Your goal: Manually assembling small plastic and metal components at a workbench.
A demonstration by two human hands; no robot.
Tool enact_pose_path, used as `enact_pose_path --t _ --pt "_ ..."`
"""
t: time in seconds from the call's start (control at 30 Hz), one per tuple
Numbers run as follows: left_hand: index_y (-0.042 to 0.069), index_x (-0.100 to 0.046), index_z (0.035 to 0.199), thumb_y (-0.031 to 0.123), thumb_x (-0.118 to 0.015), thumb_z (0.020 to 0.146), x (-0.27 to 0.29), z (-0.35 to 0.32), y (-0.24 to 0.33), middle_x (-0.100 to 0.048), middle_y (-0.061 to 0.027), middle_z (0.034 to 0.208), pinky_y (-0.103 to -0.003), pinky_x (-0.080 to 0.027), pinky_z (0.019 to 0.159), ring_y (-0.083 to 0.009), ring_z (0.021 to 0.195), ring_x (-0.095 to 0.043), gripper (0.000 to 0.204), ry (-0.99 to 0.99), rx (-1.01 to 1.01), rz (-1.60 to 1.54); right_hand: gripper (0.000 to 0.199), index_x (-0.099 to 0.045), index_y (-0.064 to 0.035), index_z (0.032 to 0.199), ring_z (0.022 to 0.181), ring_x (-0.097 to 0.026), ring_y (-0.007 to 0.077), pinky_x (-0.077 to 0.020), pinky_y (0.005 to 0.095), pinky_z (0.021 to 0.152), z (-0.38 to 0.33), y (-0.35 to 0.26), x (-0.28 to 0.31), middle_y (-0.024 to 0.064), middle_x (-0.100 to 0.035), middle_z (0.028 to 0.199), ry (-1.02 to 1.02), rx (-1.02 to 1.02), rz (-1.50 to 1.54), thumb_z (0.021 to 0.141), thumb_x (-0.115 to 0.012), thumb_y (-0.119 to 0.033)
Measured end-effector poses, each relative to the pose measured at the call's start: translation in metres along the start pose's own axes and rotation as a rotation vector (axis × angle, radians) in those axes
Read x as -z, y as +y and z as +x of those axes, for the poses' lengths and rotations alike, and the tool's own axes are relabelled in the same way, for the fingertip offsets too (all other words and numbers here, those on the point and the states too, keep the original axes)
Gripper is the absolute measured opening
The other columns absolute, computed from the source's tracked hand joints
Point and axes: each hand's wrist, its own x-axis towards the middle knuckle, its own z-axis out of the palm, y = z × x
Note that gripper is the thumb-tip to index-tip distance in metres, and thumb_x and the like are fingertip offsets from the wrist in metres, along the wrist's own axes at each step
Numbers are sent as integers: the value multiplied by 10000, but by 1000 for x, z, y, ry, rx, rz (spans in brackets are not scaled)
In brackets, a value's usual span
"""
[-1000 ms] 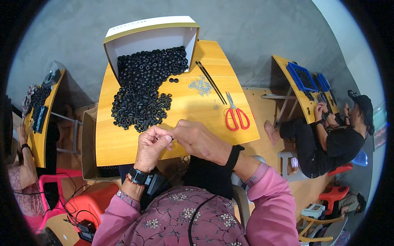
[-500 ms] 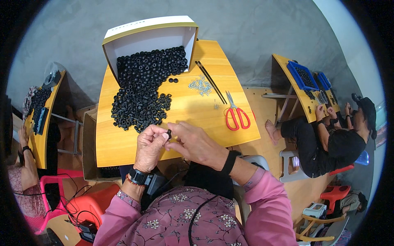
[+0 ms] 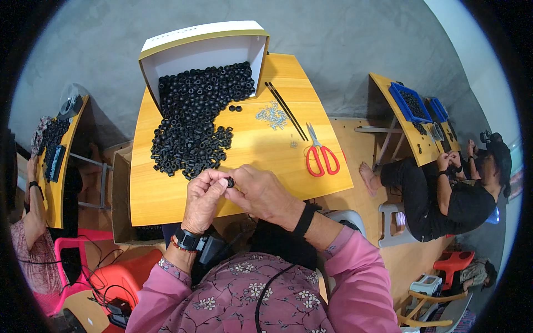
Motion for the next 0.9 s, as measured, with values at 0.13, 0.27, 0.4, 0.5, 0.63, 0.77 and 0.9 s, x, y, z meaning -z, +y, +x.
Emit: enact_pose_path --t 0.13,0.27,0.4,0.5,0.63,0.77,0.9 --pt "1 -663 950 106 -631 972 3 -1 1 -666 -9 810 -221 -491 671 -60 681 -569 112 -60 41 47 280 -541 -16 981 699 -626 344 -503 415 591 1 2 2 149 -582 811 -6 13 46 834 -749 -134" --pt "1 -651 929 120 -632 980 3 -2 2 -655 -8 784 -227 -489 657 -64 679 -569 131 -64 33 72 255 -520 -27 951 732 -616 375 -498 450 615 4 1 4 163 -573 807 -69 33 53 852 -715 -157" --pt "4 -637 913 138 -637 988 4 -2 1 -642 -5 769 -227 -486 647 -65 675 -565 153 -71 23 77 243 -514 -32 932 728 -614 373 -502 451 621 5 8 -1 159 -571 793 -71 65 62 851 -707 -155" --pt "4 -635 912 135 -634 990 3 -3 0 -639 -7 768 -226 -485 645 -67 674 -564 152 -54 13 96 228 -506 -36 912 725 -614 368 -507 449 630 5 9 -4 153 -573 784 -87 103 -1 855 -696 -149" --pt "15 -629 929 130 -608 1002 5 -2 0 -658 -12 815 -247 -490 711 -82 739 -584 138 -59 39 131 214 -510 -37 911 721 -617 360 -511 448 635 3 8 -8 150 -574 786 -68 80 -19 858 -690 -139" --pt "13 -628 943 121 -603 1001 8 0 -4 -663 -25 873 -253 -496 755 -86 781 -591 125 -61 17 123 207 -526 -27 947 729 -616 364 -508 457 638 1 8 -19 151 -574 790 60 74 9 857 -686 -126" --pt "14 -616 945 89 -593 992 3 1 -5 -655 -34 883 -257 -502 785 -90 792 -591 91 6 48 -215 249 -546 2 1033 746 -638 362 -516 442 645 7 -3 -14 163 -616 842 64 38 109 865 -684 -120"
